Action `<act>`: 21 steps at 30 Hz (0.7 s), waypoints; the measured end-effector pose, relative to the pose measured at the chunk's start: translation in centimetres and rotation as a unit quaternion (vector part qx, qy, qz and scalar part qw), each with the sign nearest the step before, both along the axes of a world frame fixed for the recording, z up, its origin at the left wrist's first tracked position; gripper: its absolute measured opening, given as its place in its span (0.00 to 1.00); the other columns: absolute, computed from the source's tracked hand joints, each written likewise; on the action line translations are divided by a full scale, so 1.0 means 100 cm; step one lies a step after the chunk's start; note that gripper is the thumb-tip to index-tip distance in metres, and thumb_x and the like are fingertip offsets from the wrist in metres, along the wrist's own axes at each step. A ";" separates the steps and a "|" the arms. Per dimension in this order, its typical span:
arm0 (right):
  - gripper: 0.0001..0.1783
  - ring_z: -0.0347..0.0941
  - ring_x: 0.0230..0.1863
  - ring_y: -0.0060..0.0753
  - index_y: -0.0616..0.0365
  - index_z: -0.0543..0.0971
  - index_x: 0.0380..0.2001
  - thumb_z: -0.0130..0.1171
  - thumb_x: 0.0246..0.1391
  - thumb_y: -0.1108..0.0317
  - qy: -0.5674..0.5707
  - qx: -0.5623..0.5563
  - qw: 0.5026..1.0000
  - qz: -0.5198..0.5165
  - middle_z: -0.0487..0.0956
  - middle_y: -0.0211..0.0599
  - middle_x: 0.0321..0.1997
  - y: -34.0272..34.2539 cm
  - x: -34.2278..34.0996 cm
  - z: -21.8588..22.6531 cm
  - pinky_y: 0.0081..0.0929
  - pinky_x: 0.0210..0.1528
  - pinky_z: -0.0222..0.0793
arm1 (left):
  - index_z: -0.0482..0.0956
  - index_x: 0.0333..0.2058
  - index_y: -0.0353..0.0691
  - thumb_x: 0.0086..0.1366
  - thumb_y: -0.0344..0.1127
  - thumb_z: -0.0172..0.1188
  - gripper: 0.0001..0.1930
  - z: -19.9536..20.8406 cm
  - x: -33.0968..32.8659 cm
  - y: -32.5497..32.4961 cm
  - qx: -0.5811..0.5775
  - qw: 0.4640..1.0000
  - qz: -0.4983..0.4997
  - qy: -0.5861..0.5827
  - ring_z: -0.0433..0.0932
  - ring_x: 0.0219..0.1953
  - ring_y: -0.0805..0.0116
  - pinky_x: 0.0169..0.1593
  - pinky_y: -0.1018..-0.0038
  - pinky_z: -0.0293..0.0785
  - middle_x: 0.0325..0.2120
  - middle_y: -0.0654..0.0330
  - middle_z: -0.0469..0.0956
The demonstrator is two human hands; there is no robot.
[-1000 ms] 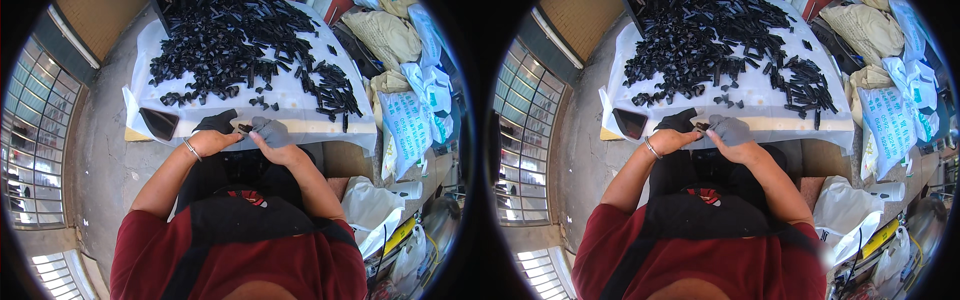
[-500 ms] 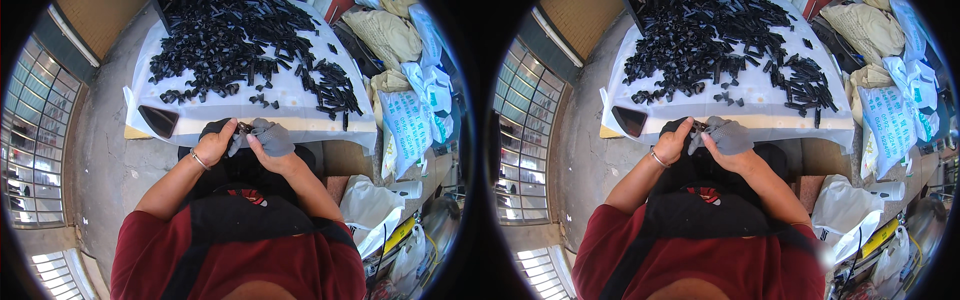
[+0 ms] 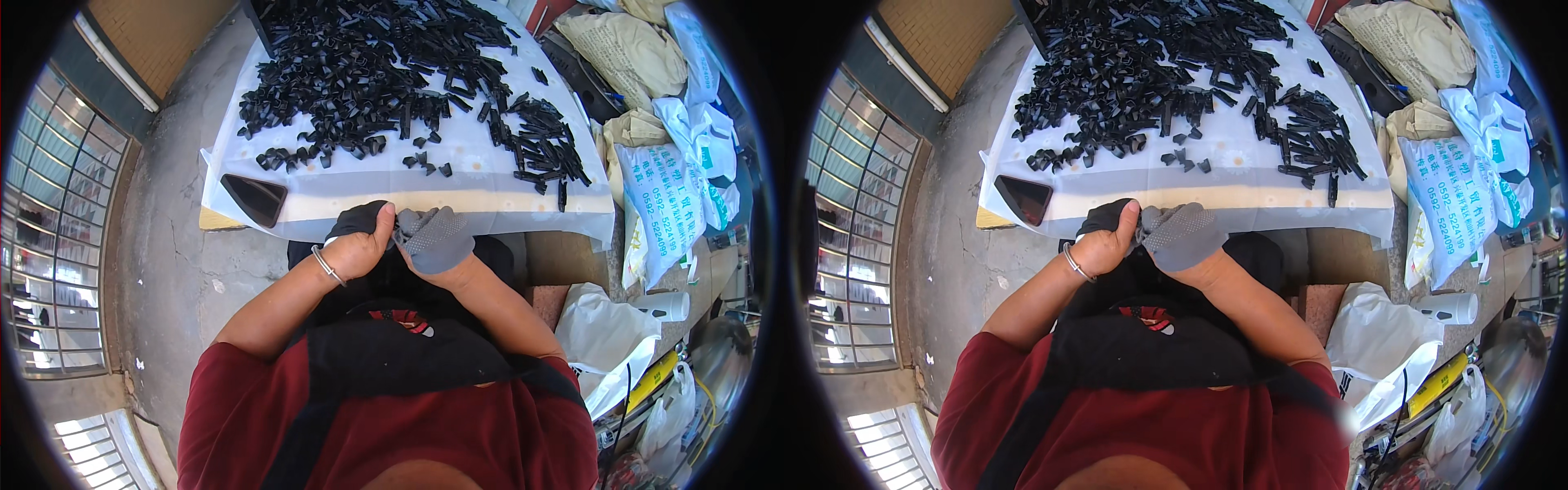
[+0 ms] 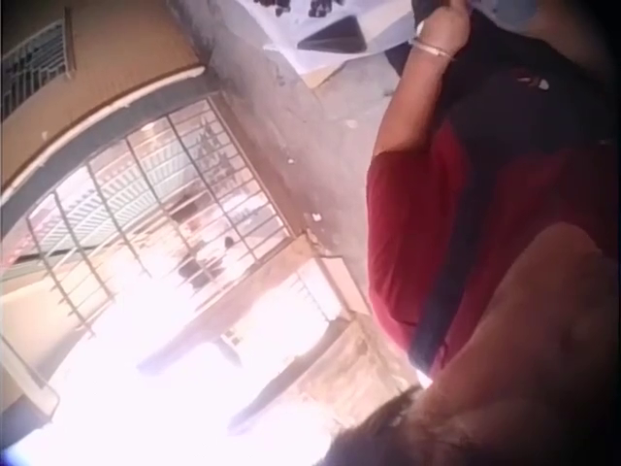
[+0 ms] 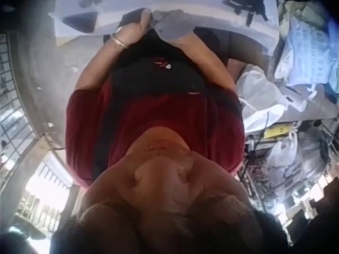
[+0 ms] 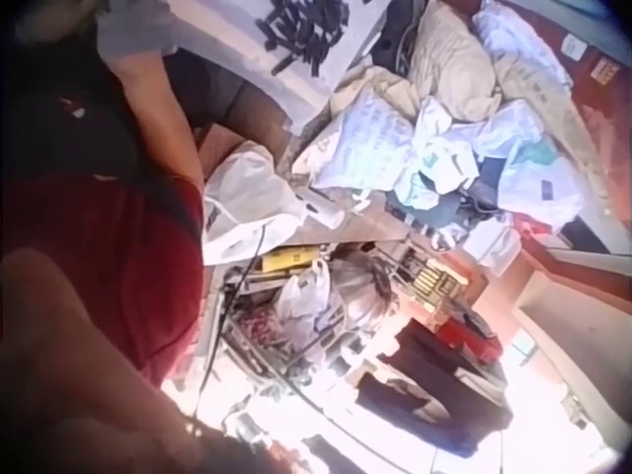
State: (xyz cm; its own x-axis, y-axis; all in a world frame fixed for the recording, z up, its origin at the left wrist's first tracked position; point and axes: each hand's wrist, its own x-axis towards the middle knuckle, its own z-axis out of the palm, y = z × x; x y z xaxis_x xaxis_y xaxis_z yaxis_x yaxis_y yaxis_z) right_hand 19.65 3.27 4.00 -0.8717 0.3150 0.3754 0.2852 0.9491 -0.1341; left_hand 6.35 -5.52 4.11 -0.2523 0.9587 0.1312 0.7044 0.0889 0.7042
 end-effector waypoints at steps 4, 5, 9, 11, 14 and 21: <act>0.12 0.72 0.30 0.43 0.56 0.74 0.27 0.51 0.48 0.59 0.187 -0.129 0.970 0.083 0.74 0.38 0.24 0.011 0.003 -0.025 0.37 0.31 0.66 | 0.74 0.31 0.37 0.64 0.48 0.37 0.21 -0.005 -0.014 0.011 -0.066 0.995 -0.045 0.056 0.73 0.33 0.51 0.36 0.64 0.69 0.27 0.48 0.75; 0.13 0.71 0.30 0.45 0.57 0.74 0.27 0.51 0.49 0.58 0.066 -0.140 0.986 0.070 0.75 0.38 0.24 0.018 0.006 -0.013 0.38 0.32 0.66 | 0.74 0.31 0.37 0.64 0.49 0.38 0.22 -0.003 -0.021 0.018 -0.131 0.987 -0.050 0.078 0.73 0.33 0.50 0.37 0.63 0.69 0.27 0.47 0.75; 0.14 0.72 0.33 0.47 0.57 0.76 0.30 0.50 0.50 0.58 0.048 0.006 0.998 -0.046 0.76 0.41 0.29 0.069 -0.003 -0.001 0.38 0.36 0.67 | 0.74 0.32 0.39 0.60 0.45 0.46 0.15 -0.024 -0.038 0.055 0.126 0.964 0.055 0.228 0.75 0.34 0.53 0.38 0.64 0.70 0.28 0.50 0.76; 0.12 0.72 0.36 0.45 0.54 0.76 0.34 0.51 0.48 0.61 0.012 0.039 0.998 -0.039 0.76 0.42 0.34 0.103 -0.023 0.008 0.37 0.38 0.67 | 0.74 0.32 0.40 0.59 0.41 0.47 0.13 -0.026 -0.033 0.078 0.087 0.968 0.056 0.230 0.75 0.33 0.54 0.37 0.64 0.70 0.28 0.50 0.76; 0.13 0.71 0.40 0.43 0.49 0.76 0.37 0.51 0.44 0.67 -0.074 0.032 0.995 -0.063 0.74 0.43 0.42 0.134 -0.068 0.008 0.35 0.42 0.67 | 0.75 0.32 0.40 0.56 0.35 0.47 0.09 -0.034 -0.034 0.104 0.018 0.967 0.048 0.250 0.75 0.32 0.54 0.35 0.63 0.71 0.28 0.51 0.76; 0.11 0.70 0.43 0.45 0.51 0.75 0.34 0.52 0.44 0.65 -0.049 0.014 0.998 -0.036 0.73 0.42 0.45 0.161 -0.113 -0.036 0.34 0.45 0.65 | 0.73 0.29 0.41 0.52 0.32 0.49 0.06 -0.040 -0.038 0.088 0.013 0.971 0.016 0.237 0.73 0.33 0.54 0.35 0.63 0.70 0.27 0.52 0.73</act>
